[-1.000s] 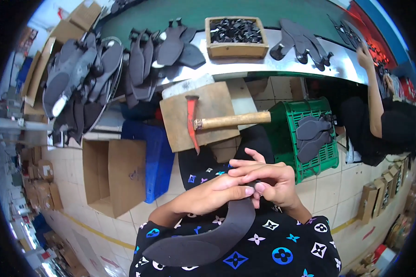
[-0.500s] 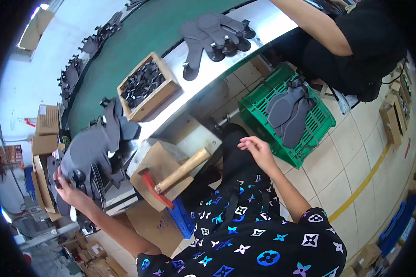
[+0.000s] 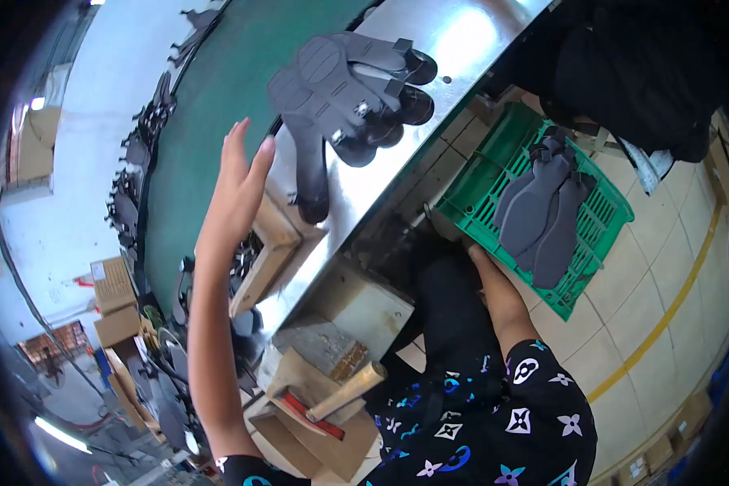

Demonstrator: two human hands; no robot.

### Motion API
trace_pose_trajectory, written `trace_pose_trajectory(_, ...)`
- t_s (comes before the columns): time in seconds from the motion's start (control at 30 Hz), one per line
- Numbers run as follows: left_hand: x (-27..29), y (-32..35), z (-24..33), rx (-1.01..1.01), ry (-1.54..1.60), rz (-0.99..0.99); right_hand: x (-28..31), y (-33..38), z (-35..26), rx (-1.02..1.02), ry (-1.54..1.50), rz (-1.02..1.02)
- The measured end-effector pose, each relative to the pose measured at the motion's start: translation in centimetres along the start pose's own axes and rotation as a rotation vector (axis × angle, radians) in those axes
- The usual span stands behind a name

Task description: Hammer small components into shoe sole parts and arrange them on a production line.

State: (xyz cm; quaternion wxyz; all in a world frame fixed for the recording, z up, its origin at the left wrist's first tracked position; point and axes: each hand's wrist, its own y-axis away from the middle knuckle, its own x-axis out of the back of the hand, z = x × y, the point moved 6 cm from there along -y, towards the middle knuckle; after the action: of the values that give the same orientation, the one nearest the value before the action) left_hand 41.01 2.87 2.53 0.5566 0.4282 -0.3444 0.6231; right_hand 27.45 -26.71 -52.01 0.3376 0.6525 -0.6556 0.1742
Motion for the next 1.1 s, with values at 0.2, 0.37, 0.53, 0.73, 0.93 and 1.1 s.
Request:
trace_pose_trajectory(0.2, -9.2, -4.9, -1.7, 0.168, -0.244, -0.314, -2.4, -0.7, -0.6, -0.14, -0.047, 0.011)
trace_pose_trajectory(0.37, -8.8, -5.6, -3.8, -0.093, -0.213, -0.248, -6.7, -3.0, -1.7, -0.181, -0.112, -0.022)
trace_pose_trajectory(0.53, -7.3, -4.4, -3.4, -0.158, -0.017, -0.31, -12.9, -5.0, -5.7, -0.202, -0.227, -0.077)
trace_pose_trajectory(0.73, -8.9, -8.8, -3.6, -0.19, -0.163, -0.348, -18.9, -8.4, -8.9, -0.228, -0.379, -0.089)
trace_pose_trajectory(0.93, -13.5, -13.7, -2.5, -0.293, -0.22, -0.452, -20.5, -10.4, -7.5, -0.332, -0.453, -0.026)
trace_pose_trajectory(1.1, -17.1, -16.6, -2.4, -0.348, -0.24, -0.52, -21.1, -11.2, -6.0, -0.395, -0.482, 0.006)
